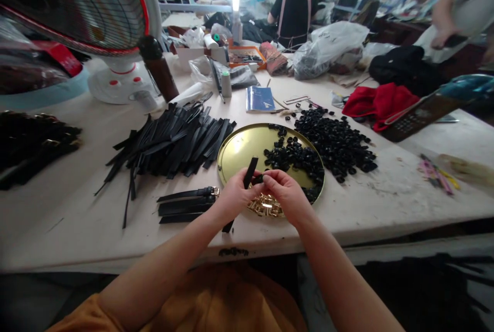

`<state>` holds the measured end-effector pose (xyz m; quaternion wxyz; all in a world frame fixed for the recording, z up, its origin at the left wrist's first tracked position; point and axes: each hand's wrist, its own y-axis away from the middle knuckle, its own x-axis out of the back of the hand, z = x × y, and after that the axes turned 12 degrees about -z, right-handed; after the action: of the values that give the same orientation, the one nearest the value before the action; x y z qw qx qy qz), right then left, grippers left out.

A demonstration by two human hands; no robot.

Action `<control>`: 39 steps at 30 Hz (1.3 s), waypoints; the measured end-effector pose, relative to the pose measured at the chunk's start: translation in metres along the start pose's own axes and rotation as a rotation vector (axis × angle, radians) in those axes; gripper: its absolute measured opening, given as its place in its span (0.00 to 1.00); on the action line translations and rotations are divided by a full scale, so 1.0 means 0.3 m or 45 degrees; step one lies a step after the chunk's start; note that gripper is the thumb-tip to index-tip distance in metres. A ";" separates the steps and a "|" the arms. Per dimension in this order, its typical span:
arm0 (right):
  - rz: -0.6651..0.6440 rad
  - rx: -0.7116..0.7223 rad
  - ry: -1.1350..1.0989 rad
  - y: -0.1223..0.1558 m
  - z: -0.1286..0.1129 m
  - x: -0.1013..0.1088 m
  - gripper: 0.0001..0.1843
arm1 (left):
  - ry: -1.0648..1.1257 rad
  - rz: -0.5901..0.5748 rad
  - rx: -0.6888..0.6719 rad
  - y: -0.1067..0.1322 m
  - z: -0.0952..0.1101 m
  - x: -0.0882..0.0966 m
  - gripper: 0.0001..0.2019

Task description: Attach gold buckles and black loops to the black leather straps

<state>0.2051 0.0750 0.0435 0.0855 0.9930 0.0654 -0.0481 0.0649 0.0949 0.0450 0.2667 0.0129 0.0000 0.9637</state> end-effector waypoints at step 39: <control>0.117 0.090 -0.030 0.181 -0.011 -0.040 0.15 | 1.266 -0.515 0.526 0.195 0.033 0.027 0.07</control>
<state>0.2010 0.0211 0.0568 0.0532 0.9967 0.0169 -0.0581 0.0282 0.0488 0.0555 0.4056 -0.3903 0.3162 0.7637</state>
